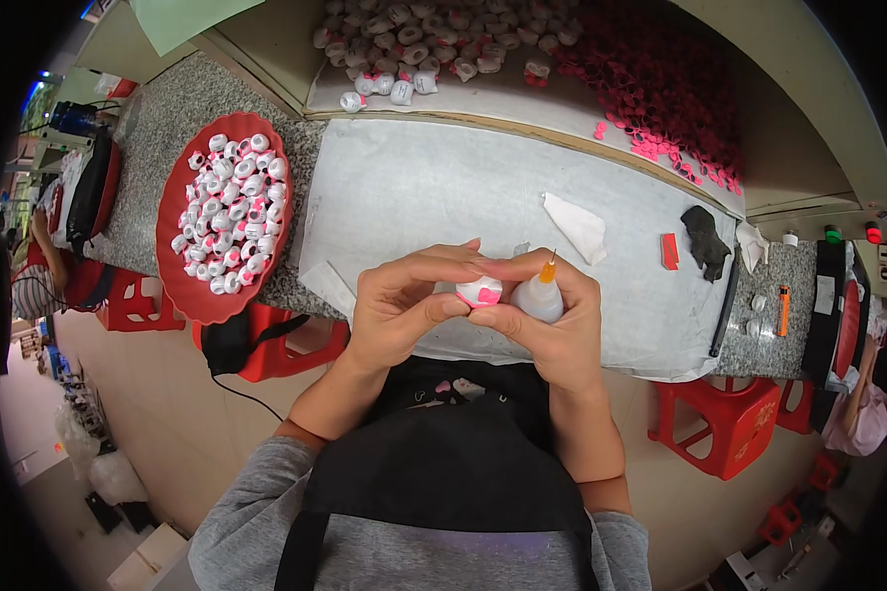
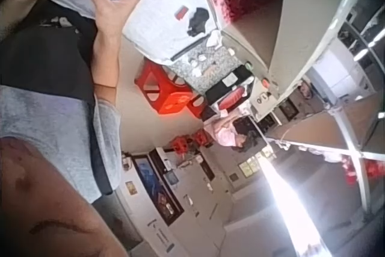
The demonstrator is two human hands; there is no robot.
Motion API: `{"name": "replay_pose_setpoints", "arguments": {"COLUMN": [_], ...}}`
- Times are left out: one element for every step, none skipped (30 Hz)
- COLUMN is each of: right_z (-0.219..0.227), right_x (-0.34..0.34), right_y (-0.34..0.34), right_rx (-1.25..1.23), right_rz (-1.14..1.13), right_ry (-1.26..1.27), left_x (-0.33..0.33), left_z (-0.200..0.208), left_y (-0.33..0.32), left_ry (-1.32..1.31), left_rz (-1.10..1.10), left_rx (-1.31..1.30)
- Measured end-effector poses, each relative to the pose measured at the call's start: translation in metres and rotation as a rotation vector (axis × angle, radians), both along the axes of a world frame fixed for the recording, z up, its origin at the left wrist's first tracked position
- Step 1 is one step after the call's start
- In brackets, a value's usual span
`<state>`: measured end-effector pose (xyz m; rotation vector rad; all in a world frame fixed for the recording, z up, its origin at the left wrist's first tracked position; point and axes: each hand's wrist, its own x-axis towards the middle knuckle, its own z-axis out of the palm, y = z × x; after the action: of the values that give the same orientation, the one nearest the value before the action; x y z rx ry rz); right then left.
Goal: Assembling small plastic toy parts by applying adhesive from a bottle.
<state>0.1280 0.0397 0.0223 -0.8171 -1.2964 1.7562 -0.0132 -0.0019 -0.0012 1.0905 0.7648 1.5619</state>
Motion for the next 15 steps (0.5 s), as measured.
{"name": "replay_pose_setpoints", "arguments": {"right_z": [0.0,0.0,-0.001,-0.001,-0.002,-0.002,-0.003,-0.002,-0.001,0.0,0.001,0.001,0.001,-0.005,-0.017], "right_x": [0.0,0.0,0.0,0.0,-0.001,-0.001,-0.002,-0.002,-0.003,-0.004,-0.002,0.003,0.009,0.018,0.026], "right_y": [0.0,-0.001,-0.001,-0.001,-0.001,0.0,0.0,0.001,0.002,0.003,0.006,0.012,0.018,0.028,0.04], "right_rx": [-0.008,-0.007,-0.014,-0.022,-0.021,-0.031,-0.041,-0.041,-0.074,-0.108,-0.109,-0.022,0.066,0.066,0.408], "right_rz": [0.005,0.007,0.014,0.021,0.023,0.014,0.004,0.006,0.016,0.027,0.03,-0.08,-0.189,-0.193,-0.263], "right_ry": [0.007,0.006,0.017,0.029,0.029,0.009,-0.011,-0.011,-0.008,-0.005,-0.006,-0.126,-0.245,-0.245,-0.527], "left_x": [-0.001,-0.003,-0.003,-0.004,-0.004,-0.004,-0.002,-0.001,-0.001,-0.001,-0.001,-0.002,-0.004,-0.004,-0.003], "left_z": [-0.002,-0.003,-0.003,-0.004,-0.004,-0.004,-0.002,-0.001,-0.002,-0.003,-0.003,-0.004,-0.006,-0.008,-0.01], "left_y": [0.0,0.0,0.0,0.0,0.0,0.0,-0.001,-0.001,-0.001,-0.001,-0.001,-0.001,0.0,0.002,0.003], "left_ry": [0.039,0.077,0.076,0.077,0.078,0.078,-0.026,-0.129,-0.129,-0.214,-0.301,-0.302,-0.31,-0.316,-0.363], "left_rz": [-0.006,-0.01,-0.008,-0.016,-0.025,-0.024,-0.037,-0.05,-0.048,-0.069,-0.088,-0.084,-0.065,-0.056,-0.061], "left_rx": [0.036,0.072,0.072,0.073,0.074,0.075,-0.026,-0.127,-0.127,-0.204,-0.281,-0.281,-0.291,-0.301,-0.306]}}
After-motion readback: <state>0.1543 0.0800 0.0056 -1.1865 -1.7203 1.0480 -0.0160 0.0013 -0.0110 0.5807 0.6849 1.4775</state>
